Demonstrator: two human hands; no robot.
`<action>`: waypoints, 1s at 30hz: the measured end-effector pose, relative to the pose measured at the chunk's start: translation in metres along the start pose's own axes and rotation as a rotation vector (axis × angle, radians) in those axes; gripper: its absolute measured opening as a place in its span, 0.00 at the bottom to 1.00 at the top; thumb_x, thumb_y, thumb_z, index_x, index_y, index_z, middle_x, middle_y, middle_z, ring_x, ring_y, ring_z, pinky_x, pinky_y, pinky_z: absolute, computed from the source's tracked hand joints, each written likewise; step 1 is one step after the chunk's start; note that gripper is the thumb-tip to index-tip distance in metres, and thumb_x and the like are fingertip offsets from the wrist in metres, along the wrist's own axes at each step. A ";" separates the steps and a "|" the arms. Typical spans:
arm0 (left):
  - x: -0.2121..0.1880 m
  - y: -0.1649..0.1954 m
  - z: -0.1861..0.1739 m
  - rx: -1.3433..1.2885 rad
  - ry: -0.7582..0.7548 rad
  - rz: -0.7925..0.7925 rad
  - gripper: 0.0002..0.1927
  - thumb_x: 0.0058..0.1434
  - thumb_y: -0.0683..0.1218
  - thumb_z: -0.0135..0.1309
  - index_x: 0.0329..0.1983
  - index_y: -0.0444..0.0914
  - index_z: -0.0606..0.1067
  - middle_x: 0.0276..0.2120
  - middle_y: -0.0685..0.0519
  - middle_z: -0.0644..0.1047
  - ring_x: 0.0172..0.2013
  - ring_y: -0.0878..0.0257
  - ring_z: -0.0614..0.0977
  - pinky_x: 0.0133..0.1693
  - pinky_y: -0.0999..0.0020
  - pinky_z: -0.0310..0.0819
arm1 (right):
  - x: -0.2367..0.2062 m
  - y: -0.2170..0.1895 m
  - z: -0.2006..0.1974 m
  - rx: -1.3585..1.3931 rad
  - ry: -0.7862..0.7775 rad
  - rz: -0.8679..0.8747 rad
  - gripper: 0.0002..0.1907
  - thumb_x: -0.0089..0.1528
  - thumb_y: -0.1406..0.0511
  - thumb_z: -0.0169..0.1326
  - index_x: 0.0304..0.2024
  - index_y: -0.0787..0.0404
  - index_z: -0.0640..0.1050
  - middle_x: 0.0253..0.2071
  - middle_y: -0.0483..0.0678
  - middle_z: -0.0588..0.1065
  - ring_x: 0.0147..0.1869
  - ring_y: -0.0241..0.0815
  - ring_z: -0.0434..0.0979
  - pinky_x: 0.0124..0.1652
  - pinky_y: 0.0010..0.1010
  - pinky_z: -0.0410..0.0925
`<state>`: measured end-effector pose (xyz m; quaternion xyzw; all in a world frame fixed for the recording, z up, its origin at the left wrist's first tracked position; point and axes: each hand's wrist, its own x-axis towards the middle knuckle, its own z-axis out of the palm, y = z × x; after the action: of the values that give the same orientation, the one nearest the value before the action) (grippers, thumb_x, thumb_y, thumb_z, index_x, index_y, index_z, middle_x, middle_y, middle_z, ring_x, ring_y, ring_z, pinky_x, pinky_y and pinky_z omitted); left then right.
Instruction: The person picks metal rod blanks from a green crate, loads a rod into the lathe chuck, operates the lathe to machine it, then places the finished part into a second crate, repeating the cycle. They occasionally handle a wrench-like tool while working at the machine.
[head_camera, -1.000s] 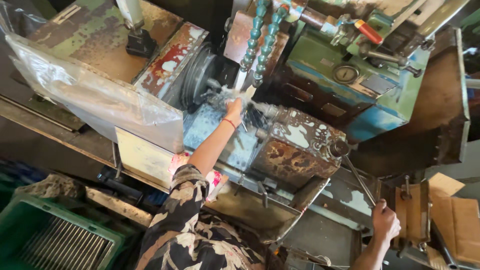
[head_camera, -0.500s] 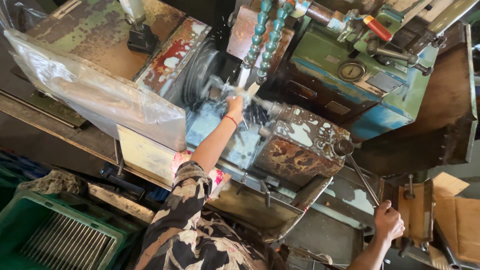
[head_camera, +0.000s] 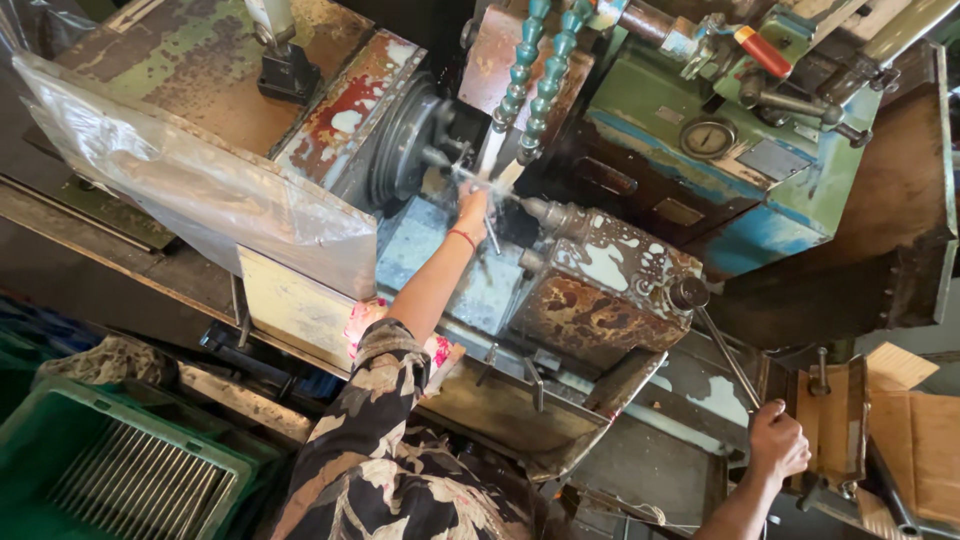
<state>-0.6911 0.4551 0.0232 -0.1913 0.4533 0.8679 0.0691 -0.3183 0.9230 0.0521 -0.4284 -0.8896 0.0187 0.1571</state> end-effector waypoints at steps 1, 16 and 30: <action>0.000 0.000 -0.002 -0.016 0.003 -0.041 0.15 0.63 0.46 0.49 0.52 0.52 0.65 0.31 0.54 0.70 0.25 0.61 0.70 0.23 0.62 0.62 | -0.003 0.000 0.001 -0.012 0.012 -0.009 0.37 0.76 0.45 0.38 0.36 0.65 0.85 0.35 0.69 0.79 0.44 0.72 0.80 0.43 0.58 0.71; 0.005 0.002 0.015 -0.153 -0.070 0.030 0.16 0.67 0.44 0.56 0.53 0.45 0.64 0.44 0.49 0.75 0.37 0.55 0.79 0.38 0.51 0.76 | 0.010 -0.001 0.004 0.025 0.117 0.024 0.32 0.74 0.49 0.45 0.28 0.65 0.84 0.31 0.65 0.79 0.38 0.69 0.80 0.39 0.57 0.70; 0.002 0.002 0.022 -0.179 -0.137 0.016 0.28 0.61 0.40 0.58 0.55 0.49 0.55 0.49 0.48 0.70 0.46 0.54 0.77 0.52 0.17 0.61 | 0.016 -0.007 0.007 -0.013 0.135 0.023 0.31 0.74 0.50 0.44 0.30 0.65 0.84 0.28 0.61 0.79 0.35 0.62 0.80 0.37 0.51 0.69</action>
<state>-0.6996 0.4715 0.0354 -0.1334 0.3697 0.9164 0.0755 -0.3351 0.9320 0.0504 -0.4398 -0.8722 -0.0143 0.2138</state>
